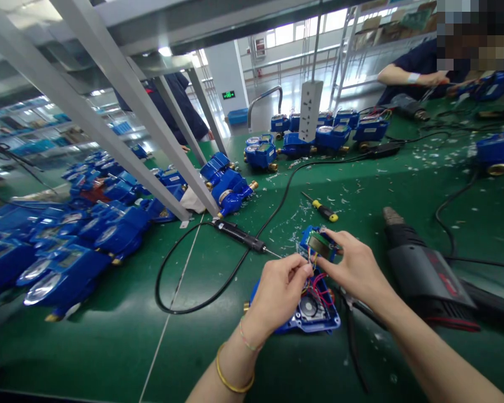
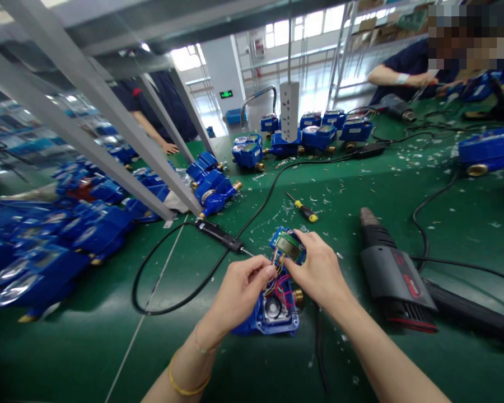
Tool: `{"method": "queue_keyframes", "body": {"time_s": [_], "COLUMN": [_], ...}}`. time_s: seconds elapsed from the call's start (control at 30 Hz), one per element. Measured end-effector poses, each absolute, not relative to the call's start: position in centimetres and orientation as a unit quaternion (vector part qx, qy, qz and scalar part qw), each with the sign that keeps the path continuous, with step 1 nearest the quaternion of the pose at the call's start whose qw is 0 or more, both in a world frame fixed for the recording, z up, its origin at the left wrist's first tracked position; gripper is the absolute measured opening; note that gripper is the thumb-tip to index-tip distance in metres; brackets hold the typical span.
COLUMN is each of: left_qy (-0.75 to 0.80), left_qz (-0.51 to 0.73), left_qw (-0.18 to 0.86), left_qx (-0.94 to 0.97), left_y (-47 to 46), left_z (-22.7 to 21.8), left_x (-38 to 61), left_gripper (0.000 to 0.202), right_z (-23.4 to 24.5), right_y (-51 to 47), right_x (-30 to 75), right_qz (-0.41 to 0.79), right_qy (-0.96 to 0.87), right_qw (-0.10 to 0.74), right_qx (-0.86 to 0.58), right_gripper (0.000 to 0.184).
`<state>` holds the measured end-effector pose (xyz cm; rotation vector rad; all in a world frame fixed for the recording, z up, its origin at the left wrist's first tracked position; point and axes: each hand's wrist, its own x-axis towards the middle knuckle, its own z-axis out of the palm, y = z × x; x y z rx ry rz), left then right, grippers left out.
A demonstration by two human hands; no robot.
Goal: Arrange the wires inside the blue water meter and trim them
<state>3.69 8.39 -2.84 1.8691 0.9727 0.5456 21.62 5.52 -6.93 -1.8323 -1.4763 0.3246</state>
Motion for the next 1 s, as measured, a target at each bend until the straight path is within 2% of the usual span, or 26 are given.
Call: {"method": "queue_keyframes", "body": {"time_s": [0.23,0.3,0.37,0.4,0.43,0.57,0.7,0.83,1.0], "left_qy": [0.416,0.426,0.425,0.426,0.428,0.448,0.448,0.445,0.447], "left_qz": [0.199,0.190,0.190,0.191,0.189,0.188,0.228,0.215,0.208], "left_qw": [0.575,0.610,0.636,0.643,0.646,0.612,0.521,0.572,0.637], "left_qx": [0.675,0.640,0.615,0.607,0.603,0.624,0.691,0.655,0.593], "left_y": [7.7,7.3,7.1,6.9,6.8,6.6,6.6,6.8,7.2], "left_z": [-1.8,-1.6,-1.4,-1.4,-1.3,-1.2,-1.1,-1.0,-1.0], "left_x": [2.9,2.8,2.7,2.6,2.5,1.9,1.5,1.8,2.2], "left_gripper": [0.017,0.016,0.011,0.010,0.011,0.020,0.018,0.016,0.011], "right_z": [-6.2,-5.3,-4.2,-3.7,-3.3,-3.4,-4.7,-4.9,-4.9], "right_y": [4.4,3.4,2.0,1.2,0.6,-1.0,-0.8,-0.5,-0.5], "right_x": [21.9,21.6,20.7,20.1,19.4,16.9,15.7,15.6,15.9], "right_qz": [0.116,0.087,0.081,0.109,0.164,0.396,0.460,0.429,0.275], "right_qy": [-0.611,-0.610,-0.594,-0.590,-0.593,-0.554,-0.493,-0.500,-0.565], "right_qw": [0.382,0.413,0.447,0.454,0.443,0.377,0.391,0.423,0.433], "right_qx": [-0.684,-0.670,-0.664,-0.659,-0.652,-0.627,-0.627,-0.622,-0.647], "right_gripper": [0.061,0.054,0.035,0.027,0.026,0.034,0.037,0.027,0.020]}}
